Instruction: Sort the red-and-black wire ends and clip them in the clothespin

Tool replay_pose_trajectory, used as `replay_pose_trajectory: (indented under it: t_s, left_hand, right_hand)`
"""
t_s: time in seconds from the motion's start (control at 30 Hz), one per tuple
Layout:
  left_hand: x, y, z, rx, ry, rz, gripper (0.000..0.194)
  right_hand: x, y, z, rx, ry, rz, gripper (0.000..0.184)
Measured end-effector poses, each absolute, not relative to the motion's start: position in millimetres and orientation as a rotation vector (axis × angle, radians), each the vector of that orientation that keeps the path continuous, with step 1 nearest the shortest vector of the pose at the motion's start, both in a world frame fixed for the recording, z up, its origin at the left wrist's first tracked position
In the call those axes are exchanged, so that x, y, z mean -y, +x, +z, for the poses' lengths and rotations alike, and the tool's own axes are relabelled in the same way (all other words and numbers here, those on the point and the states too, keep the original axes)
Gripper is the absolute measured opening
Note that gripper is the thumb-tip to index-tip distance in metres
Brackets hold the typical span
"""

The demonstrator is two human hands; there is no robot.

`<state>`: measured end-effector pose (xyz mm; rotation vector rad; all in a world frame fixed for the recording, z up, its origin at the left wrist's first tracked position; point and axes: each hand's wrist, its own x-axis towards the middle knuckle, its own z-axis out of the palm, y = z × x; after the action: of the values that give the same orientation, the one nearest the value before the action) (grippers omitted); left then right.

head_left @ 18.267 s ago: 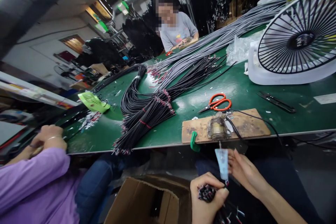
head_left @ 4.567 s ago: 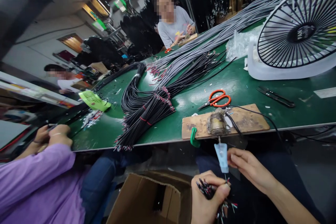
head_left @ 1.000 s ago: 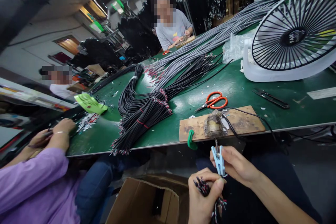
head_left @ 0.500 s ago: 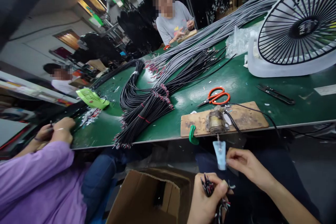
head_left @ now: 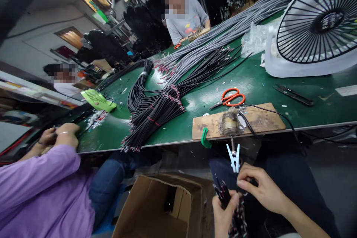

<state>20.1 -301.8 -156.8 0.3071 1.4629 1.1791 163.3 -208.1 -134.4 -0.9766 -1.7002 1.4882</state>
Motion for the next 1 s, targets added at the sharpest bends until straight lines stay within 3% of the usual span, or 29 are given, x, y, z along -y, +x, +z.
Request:
replay_pose_trajectory:
  t_s: [0.33, 0.8, 1.0]
  left_hand:
    - [294, 19, -133, -1.141, 0.436, 1.279, 0.041]
    - [290, 10, -130, -1.104, 0.482, 1.183, 0.04]
    - [283, 15, -127, -1.069, 0.464, 1.201, 0.037]
  right_hand:
    - [219, 169, -115, 1.666, -0.864, 1.357, 0.018]
    - [209, 172, -110, 1.686, -0.757, 1.338, 0.011]
    - [214, 158, -117, 1.446, -0.76, 1.34, 0.007]
